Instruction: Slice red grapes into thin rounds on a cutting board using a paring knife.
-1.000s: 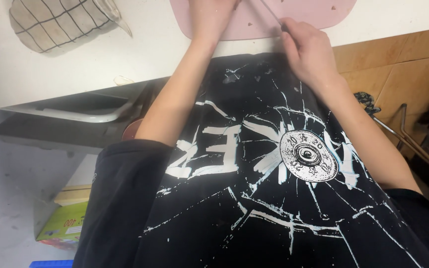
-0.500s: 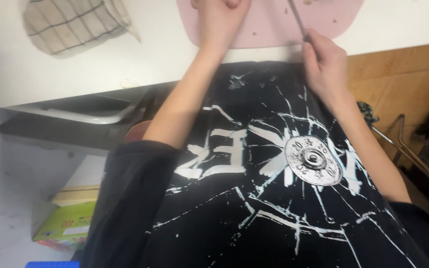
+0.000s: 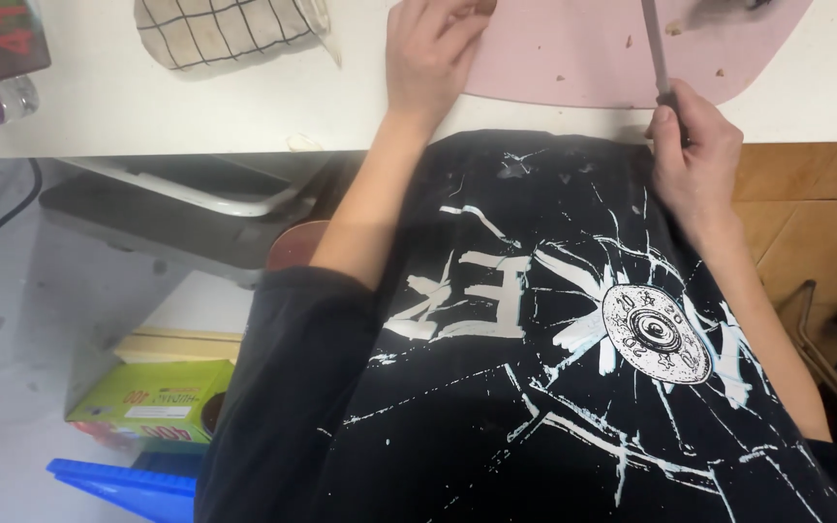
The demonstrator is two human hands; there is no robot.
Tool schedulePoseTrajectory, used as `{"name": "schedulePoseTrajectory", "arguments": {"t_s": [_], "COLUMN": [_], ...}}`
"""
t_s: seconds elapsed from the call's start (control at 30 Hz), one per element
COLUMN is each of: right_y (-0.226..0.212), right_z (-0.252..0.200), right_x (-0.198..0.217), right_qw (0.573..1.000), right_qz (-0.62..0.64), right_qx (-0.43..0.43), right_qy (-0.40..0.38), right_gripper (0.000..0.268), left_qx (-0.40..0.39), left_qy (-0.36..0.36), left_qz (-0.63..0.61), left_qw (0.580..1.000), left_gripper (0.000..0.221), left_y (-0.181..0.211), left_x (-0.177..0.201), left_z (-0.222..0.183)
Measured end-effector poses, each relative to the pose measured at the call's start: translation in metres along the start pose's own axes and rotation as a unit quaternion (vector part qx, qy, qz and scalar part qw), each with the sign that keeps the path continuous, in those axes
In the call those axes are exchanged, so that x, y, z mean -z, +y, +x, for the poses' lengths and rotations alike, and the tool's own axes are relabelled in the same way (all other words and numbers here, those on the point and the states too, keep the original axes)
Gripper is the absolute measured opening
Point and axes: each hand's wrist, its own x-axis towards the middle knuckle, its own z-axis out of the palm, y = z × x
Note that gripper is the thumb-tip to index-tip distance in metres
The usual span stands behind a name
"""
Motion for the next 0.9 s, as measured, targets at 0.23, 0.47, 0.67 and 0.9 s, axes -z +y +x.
{"name": "schedulePoseTrajectory", "arguments": {"t_s": [0.23,0.47,0.67,0.9], "right_y": [0.001,0.006,0.046,0.074], "right_z": [-0.004,-0.011,-0.045,-0.067], "right_x": [0.004,0.007,0.025,0.039], "right_qw": [0.999,0.999,0.976,0.96], "right_qz": [-0.007,-0.014,0.18,0.194], "right_qx": [-0.029,-0.023,-0.098,-0.145], "right_qy": [-0.015,-0.018,0.074,0.143], "right_gripper": [0.024,0.021,0.028,0.029], "left_qx": [0.096,0.116,0.055,0.11], "left_qy": [0.034,0.039,-0.029,-0.14], "left_qz": [-0.014,0.035,-0.064,-0.121], "left_qw": [0.995,0.992,0.996,0.976], "left_gripper": [0.019,0.025,0.027,0.038], "left_y": [0.006,0.011,0.047,0.064], "left_x": [0.003,-0.01,-0.037,-0.043], "left_z": [-0.021,-0.01,0.004,0.007]}}
